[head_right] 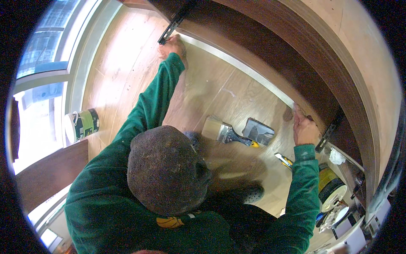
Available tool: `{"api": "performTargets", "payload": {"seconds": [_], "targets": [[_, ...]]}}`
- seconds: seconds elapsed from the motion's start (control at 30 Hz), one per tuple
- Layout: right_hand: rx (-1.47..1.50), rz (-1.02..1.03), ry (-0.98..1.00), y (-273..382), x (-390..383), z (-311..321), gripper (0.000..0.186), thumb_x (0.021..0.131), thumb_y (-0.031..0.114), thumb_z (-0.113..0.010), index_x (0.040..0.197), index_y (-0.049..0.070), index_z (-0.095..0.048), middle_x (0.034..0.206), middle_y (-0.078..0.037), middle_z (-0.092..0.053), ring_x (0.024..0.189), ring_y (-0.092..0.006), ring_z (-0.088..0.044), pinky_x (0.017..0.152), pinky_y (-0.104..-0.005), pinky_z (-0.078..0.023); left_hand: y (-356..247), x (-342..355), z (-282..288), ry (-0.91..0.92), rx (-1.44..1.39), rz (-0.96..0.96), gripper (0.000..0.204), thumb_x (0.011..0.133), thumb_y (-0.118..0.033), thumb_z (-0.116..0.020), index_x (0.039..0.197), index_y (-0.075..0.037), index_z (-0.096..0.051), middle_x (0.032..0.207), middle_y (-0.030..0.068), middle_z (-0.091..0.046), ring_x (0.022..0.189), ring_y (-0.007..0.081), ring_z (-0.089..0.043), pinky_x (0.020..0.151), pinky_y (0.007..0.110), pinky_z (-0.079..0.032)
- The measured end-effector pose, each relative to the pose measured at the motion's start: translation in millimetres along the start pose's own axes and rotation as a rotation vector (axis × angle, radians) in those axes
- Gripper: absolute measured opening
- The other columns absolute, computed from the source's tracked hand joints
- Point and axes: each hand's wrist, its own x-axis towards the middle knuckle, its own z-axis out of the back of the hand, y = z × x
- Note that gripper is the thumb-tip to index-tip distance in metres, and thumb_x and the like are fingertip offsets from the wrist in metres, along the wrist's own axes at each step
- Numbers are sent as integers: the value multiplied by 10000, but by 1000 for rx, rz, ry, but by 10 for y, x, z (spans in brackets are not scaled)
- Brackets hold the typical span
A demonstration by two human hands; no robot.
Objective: The person wipes a curved wooden shelf with a cloth, then uses a sanding block to smooth the surface. They apply masking tape along the edge of the shelf and press it down firmly.
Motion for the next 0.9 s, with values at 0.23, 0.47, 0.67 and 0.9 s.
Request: {"api": "performTargets", "payload": {"seconds": [0.23, 0.47, 0.67, 0.9], "targets": [[26, 15, -32, -8, 1, -7, 384, 933, 364, -539, 1299, 482, -526, 779, -175, -660, 652, -386, -658, 593, -504, -542, 106, 142, -146, -63, -34, 0, 351, 766, -362, -620, 1013, -126, -700, 1109, 155, -631, 1133, 365, -536, 1023, 453, -364], [35, 11, -43, 82, 0, 163, 326, 923, 351, -582, 1246, 371, -618, 766, -205, -657, 694, -387, -664, 631, -479, -549, 125, 179, -209, -88, -106, -31, 286, 740, -291, -593, 922, -105, -711, 1009, 166, -621, 1043, 339, -520, 963, 449, -339], [53, -15, -38, 10, -1, 87, 340, 944, 396, -515, 1279, 439, -563, 777, -210, -655, 685, -394, -663, 619, -504, -545, 41, 28, -179, -133, 8, -72, 309, 725, -295, -613, 953, -104, -699, 1019, 163, -608, 1057, 342, -509, 976, 468, -331], [71, -12, -6, 47, 8, 140, 355, 938, 377, -524, 1290, 413, -559, 795, -210, -659, 695, -405, -658, 637, -510, -542, 156, 257, -297, -167, 92, -119, 285, 678, -298, -643, 900, -128, -695, 1002, 126, -629, 1074, 329, -505, 965, 500, -337]]}}
